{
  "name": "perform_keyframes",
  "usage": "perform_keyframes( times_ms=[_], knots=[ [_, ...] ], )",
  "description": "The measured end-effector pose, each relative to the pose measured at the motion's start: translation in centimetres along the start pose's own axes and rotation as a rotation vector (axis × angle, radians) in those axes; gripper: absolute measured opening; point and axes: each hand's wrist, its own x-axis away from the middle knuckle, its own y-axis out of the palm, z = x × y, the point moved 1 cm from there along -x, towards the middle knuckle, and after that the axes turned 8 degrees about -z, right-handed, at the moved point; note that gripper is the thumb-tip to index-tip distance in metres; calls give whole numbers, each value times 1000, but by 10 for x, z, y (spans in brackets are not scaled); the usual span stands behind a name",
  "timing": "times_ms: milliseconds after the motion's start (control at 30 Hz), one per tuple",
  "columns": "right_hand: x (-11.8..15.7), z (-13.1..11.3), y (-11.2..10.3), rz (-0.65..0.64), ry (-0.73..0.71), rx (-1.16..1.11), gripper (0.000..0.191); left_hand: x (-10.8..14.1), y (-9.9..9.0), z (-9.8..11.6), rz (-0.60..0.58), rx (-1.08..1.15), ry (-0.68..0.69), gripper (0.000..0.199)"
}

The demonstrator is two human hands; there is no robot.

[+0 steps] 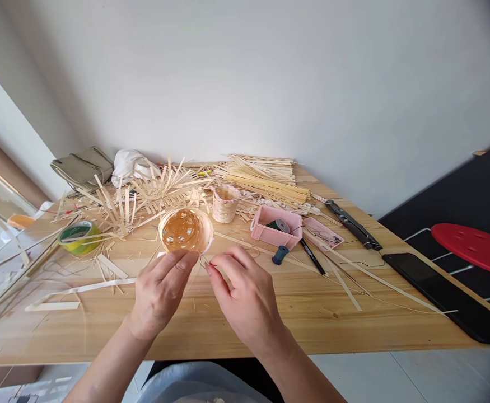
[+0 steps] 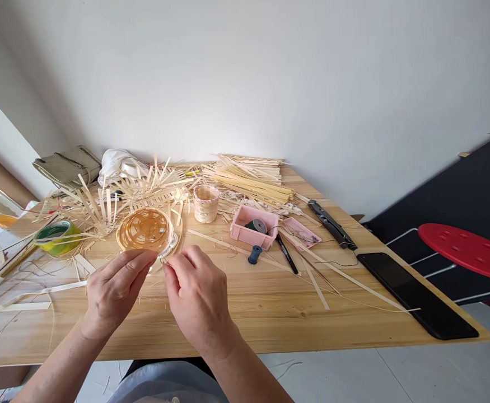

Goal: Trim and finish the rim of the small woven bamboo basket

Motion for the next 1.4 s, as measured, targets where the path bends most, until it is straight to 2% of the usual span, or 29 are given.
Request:
perform_keyframes(
  times_ms=[233, 467, 500, 633, 700, 767, 933, 1200, 1333, 1400],
  knots=[
    [1, 3, 5, -4, 30, 48, 21, 6, 3, 0, -35, 2, 31, 22],
    [-16, 2, -21, -38, 27, 57, 13, 4, 4, -4, -104, 44, 103, 20],
    [-21, 2, -23, -92, 34, 64, 13, 3, 4, -5, -116, 47, 132, 20],
    [-40, 1, -22, -445, 89, 78, 21, -2, 1, -5, -151, 46, 254, 22],
    [-45, 0, -20, -529, 120, 84, 26, -3, -1, -5, -155, 38, 299, 24],
    [-46, 0, -18, -551, 142, 89, 29, -4, -1, -5, -156, 39, 335, 24],
    [-42, 3, -12, -533, 114, 68, 28, -4, 0, -4, -159, 56, 380, 26],
    [-34, -7, -10, -238, 54, -104, 22, -4, -5, -3, -116, 137, 372, 22],
    [-25, -11, -4, -170, 32, -166, 24, -1, -5, -4, -99, 157, 353, 22],
    [-20, -11, 0, -157, 75, -309, 22, 2, -4, -5, -102, 164, 339, 24]
  ],
)
